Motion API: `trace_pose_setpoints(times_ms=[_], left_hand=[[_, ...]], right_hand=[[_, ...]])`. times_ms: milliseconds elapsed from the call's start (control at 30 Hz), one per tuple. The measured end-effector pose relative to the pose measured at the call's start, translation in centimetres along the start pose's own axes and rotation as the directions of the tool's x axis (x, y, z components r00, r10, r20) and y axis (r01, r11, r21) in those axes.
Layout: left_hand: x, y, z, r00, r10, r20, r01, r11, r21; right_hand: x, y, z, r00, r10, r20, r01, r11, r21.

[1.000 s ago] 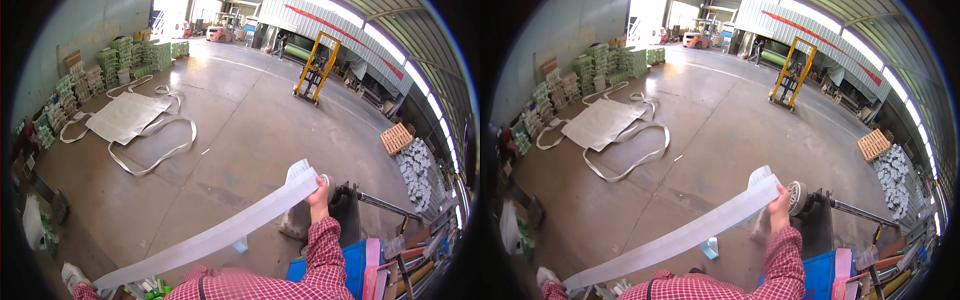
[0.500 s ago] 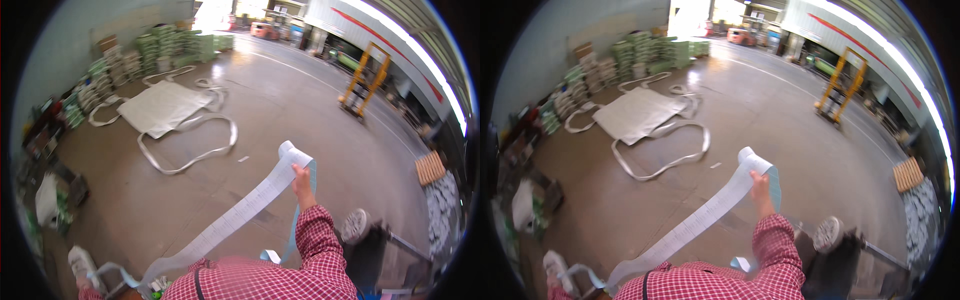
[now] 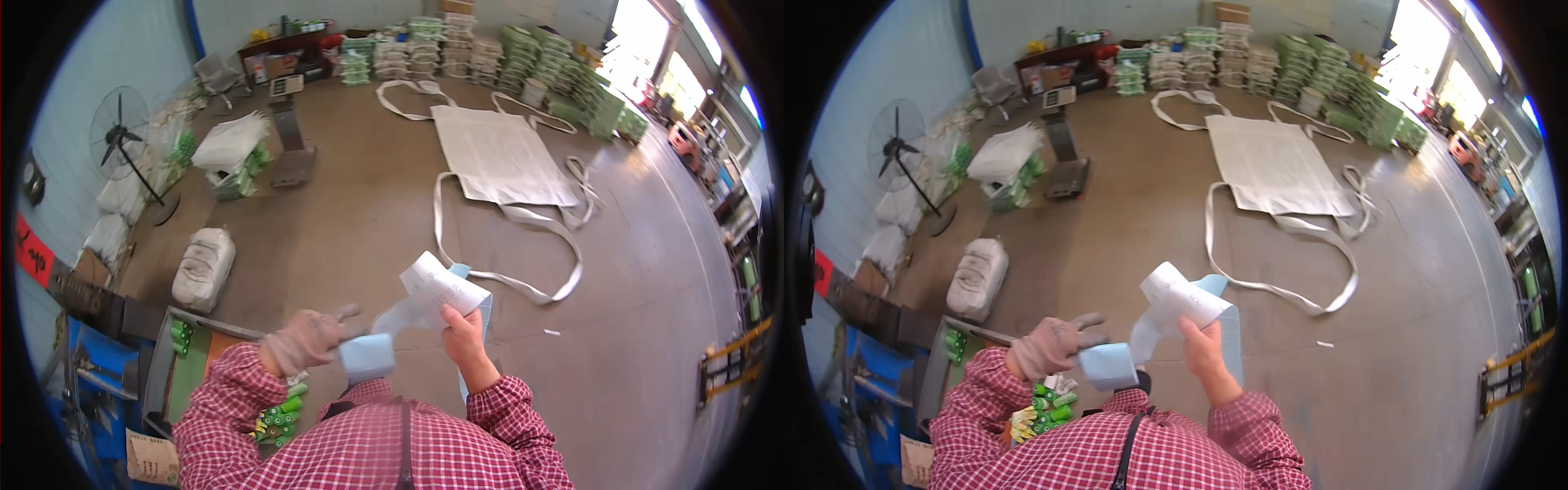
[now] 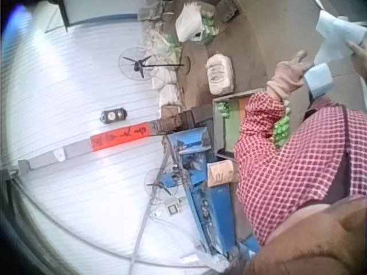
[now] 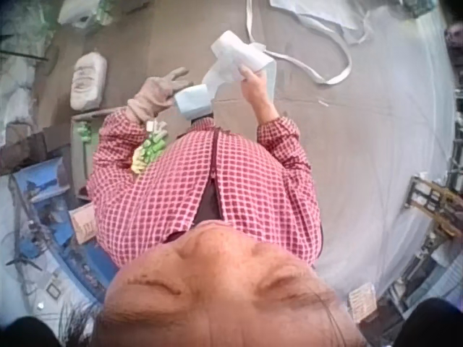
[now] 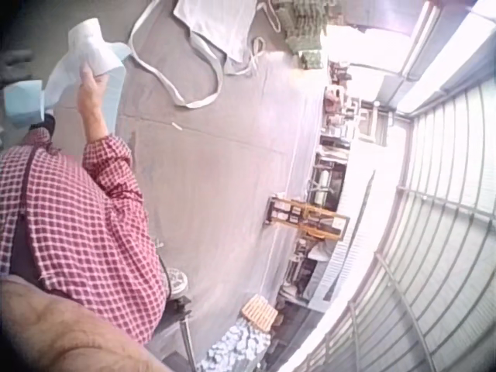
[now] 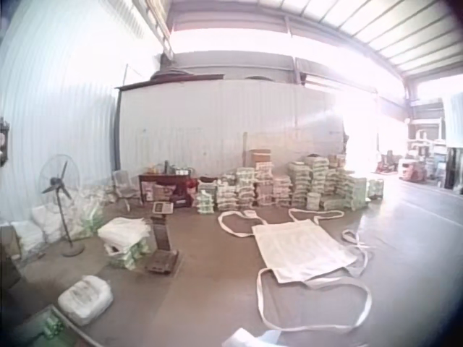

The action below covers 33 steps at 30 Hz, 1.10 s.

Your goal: Checking inventory records by weighing plastic bags and verifying lists in a logbook.

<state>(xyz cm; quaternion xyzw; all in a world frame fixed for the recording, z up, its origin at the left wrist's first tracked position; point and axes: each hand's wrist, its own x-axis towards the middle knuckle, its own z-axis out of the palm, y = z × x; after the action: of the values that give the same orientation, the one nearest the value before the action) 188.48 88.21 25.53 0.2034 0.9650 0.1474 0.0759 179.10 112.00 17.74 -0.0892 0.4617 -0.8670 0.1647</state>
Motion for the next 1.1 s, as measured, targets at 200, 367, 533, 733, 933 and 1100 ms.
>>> trace_pose_setpoints(times_ms=[200,367,533,733,933,1100], left_hand=[[5.1,-5.4,-4.8,0.949,-0.243,0.202,0.316,0.769,-0.556],[9.6,-15.1,-2.6,0.988,-0.065,-0.137,-0.067,0.625,-0.778],[12.6,-21.2,-4.7,0.990,-0.115,-0.077,-0.026,0.394,-0.919],[12.3,-29.3,-11.0,0.944,-0.230,0.238,0.326,0.515,-0.793],[10.1,-36.8,-15.3,0.778,-0.497,0.385,0.624,0.535,-0.570],[10.2,-38.9,-18.6,0.761,-0.541,0.358,0.646,0.589,-0.485]], right_hand=[[9.0,2.7,6.4,0.979,0.094,0.180,-0.106,0.992,0.061],[17.6,3.2,9.8,0.961,0.183,0.209,-0.195,0.980,0.043],[25.1,4.5,10.1,0.955,0.231,0.185,-0.248,0.966,0.070],[39.6,4.9,9.3,0.945,0.156,0.286,-0.248,0.914,0.320],[54.6,7.4,9.7,0.958,0.215,0.188,-0.274,0.878,0.392],[65.1,12.6,14.2,0.837,0.445,0.320,-0.544,0.746,0.384]])
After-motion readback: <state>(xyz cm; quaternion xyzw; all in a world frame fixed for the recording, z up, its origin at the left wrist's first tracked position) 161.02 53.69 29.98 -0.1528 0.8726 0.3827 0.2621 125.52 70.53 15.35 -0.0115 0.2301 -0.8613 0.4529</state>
